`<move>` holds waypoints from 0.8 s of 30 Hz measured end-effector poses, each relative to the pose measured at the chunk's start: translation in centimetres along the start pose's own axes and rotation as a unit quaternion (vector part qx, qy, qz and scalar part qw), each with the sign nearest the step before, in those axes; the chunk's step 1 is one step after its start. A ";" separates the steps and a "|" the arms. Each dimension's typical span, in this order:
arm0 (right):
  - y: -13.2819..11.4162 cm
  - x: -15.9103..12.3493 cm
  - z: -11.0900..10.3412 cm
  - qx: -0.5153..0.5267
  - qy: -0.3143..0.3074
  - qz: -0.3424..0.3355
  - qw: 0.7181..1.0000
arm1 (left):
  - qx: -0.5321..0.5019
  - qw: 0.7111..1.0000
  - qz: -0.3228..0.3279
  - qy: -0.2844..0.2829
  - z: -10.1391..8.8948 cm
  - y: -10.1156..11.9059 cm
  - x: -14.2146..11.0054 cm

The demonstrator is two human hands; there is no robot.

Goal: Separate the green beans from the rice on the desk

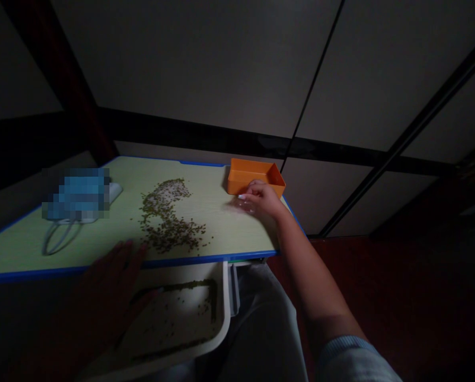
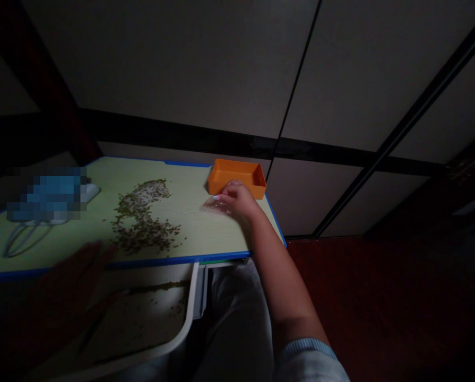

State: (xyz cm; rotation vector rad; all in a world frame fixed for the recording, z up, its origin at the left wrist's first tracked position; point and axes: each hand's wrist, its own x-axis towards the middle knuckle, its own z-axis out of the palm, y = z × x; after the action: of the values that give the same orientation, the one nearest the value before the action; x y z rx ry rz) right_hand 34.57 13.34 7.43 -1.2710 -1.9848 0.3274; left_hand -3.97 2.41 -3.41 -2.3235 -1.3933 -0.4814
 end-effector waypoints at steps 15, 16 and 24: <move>-1.4 -0.7 -1.6 -0.267 -0.032 0.290 0.918 | 0.007 1.000 -0.003 -0.012 -0.4 0.2 0.2; -1.4 -0.6 -1.5 -0.265 -0.033 0.291 0.918 | 0.008 1.000 0.001 -0.011 -0.4 0.2 0.2; -0.4 -0.5 -0.6 -0.249 -0.043 0.297 0.921 | 0.010 1.000 0.008 0.009 -0.1 0.1 -0.1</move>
State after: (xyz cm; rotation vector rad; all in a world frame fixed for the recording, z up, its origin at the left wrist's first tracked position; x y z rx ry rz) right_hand 34.86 12.63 7.85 -2.2255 -1.7658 0.1633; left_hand -3.89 2.23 -3.37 -2.3078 -1.3640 -0.4810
